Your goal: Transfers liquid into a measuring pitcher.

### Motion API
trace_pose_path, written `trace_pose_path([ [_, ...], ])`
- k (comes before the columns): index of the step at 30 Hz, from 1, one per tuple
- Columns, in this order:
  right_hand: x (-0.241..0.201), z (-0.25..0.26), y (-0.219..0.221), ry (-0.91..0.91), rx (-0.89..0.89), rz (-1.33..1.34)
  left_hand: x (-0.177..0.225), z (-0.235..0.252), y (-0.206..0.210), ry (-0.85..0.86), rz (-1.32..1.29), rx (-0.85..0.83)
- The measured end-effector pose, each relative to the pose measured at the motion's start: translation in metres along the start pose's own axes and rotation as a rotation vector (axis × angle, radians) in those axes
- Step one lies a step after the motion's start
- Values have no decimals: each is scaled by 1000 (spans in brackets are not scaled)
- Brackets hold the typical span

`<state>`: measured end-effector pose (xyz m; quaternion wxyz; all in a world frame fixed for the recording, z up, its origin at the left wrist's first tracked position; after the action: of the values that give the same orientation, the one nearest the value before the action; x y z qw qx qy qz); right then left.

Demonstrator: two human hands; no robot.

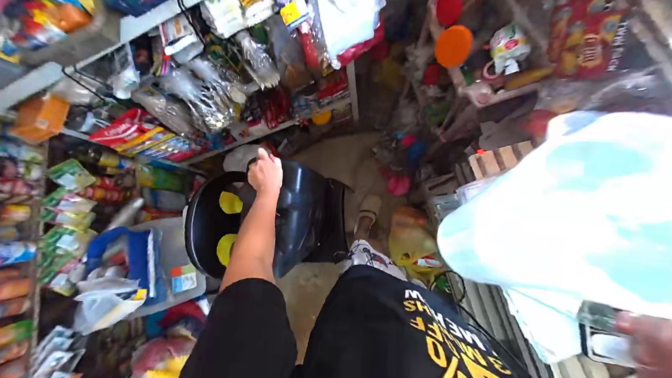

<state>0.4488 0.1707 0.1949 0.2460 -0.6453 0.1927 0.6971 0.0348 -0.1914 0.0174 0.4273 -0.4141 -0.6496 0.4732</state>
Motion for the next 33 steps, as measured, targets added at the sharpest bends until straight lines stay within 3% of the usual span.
trace_pose_path([
  [4,11,-23,6,52,45,-29,-2,8,-22,-132,-92,-143],
  [7,26,-34,-7,15,4,-59,-11,3,-42,-88,52,-327],
  [9,31,-39,-8,18,8,-96,-20,-4,-56,-25,-9,-453],
  [12,33,-38,-3,50,-12,-190,-28,-15,-65,216,-137,-291],
  [15,51,-32,-1,-12,-110,-191,-37,2,-42,431,-201,-305],
  [17,52,-31,7,-21,-146,-202,-32,5,-41,424,-164,-342],
  [25,42,-46,16,43,-105,-225,-27,-4,-63,104,147,-353],
  [28,46,-53,12,39,-95,-242,-23,-9,-57,234,26,-203],
  [30,48,-56,12,48,-89,-265,-23,-4,-42,383,-93,-260],
  [33,51,-59,12,35,-93,-320,-18,-1,-33,357,-13,-320],
])
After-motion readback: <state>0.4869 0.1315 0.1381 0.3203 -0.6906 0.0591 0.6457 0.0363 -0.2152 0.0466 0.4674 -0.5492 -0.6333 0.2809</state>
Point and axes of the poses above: each hand's wrist, its own z-axis towards the middle knuckle, its own y-axis out of the palm, x = y × z, the point moved 1 cm from there along z, towards the middle knuckle, and after that the axes turned 8 degrees about -z, right-handed, at the moved point
